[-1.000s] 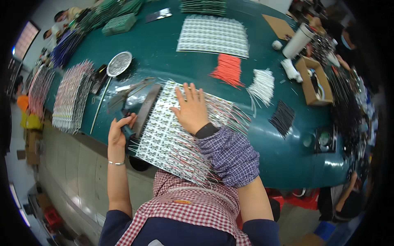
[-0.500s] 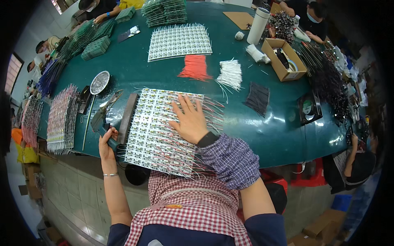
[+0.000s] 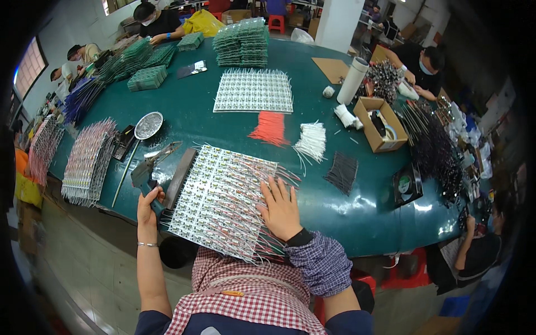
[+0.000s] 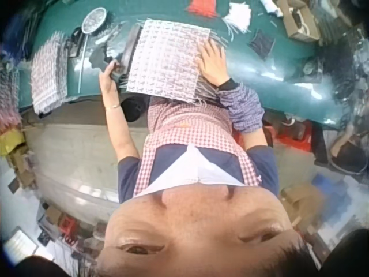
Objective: The person solders wires onto an electronic circuit board using a soldering iron, aligns the components across the board with a stick, and solders more wires onto the board.
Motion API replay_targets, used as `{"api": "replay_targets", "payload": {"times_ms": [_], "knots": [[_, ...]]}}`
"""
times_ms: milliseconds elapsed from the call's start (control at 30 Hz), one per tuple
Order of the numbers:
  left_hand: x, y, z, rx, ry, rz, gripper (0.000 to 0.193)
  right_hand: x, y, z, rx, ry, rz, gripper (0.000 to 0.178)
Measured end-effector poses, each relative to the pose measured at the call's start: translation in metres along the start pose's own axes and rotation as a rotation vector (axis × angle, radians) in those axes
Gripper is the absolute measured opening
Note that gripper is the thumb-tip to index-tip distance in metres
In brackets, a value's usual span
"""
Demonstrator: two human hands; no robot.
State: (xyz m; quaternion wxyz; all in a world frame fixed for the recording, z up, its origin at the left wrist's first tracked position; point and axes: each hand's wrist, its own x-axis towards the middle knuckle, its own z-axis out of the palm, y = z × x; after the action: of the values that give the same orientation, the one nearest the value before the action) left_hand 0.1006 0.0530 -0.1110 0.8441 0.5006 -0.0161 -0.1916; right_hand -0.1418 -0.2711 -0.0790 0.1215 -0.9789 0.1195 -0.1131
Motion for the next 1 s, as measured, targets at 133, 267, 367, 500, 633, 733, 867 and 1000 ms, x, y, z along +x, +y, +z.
{"api": "replay_targets", "payload": {"times_ms": [133, 267, 367, 500, 633, 733, 867, 1000], "knots": [[-0.005, 0.004, 0.003, -0.009, 0.027, 0.003, 0.029, -0.001, 0.0, 0.0, 0.045, -0.008, 0.004, 0.059], [-0.007, 0.006, 0.013, 0.03, 0.061, -0.005, 0.021, -0.005, 0.002, -0.005, 0.074, -0.026, 0.001, 0.058], [-0.007, 0.005, 0.011, 0.051, 0.056, -0.001, 0.022, -0.021, 0.007, -0.014, -0.003, -0.084, 0.03, 0.058], [-0.009, 0.01, 0.014, 0.064, 0.049, -0.01, 0.028, -0.05, 0.012, -0.029, -0.066, -0.096, 0.059, 0.056], [-0.005, 0.008, 0.01, 0.096, 0.022, -0.008, 0.027, -0.08, 0.008, -0.034, -0.056, 0.017, 0.108, 0.049], [-0.007, 0.013, 0.014, 0.089, 0.037, 0.023, 0.027, -0.102, -0.008, -0.027, -0.002, 0.253, 0.196, 0.045], [-0.004, 0.011, 0.012, 0.112, 0.036, -0.005, 0.023, -0.108, -0.02, -0.019, -0.059, 0.376, 0.292, 0.039], [0.0, 0.007, 0.012, 0.115, 0.053, -0.051, 0.024, -0.103, -0.027, -0.015, -0.14, 0.495, 0.367, 0.033]]}}
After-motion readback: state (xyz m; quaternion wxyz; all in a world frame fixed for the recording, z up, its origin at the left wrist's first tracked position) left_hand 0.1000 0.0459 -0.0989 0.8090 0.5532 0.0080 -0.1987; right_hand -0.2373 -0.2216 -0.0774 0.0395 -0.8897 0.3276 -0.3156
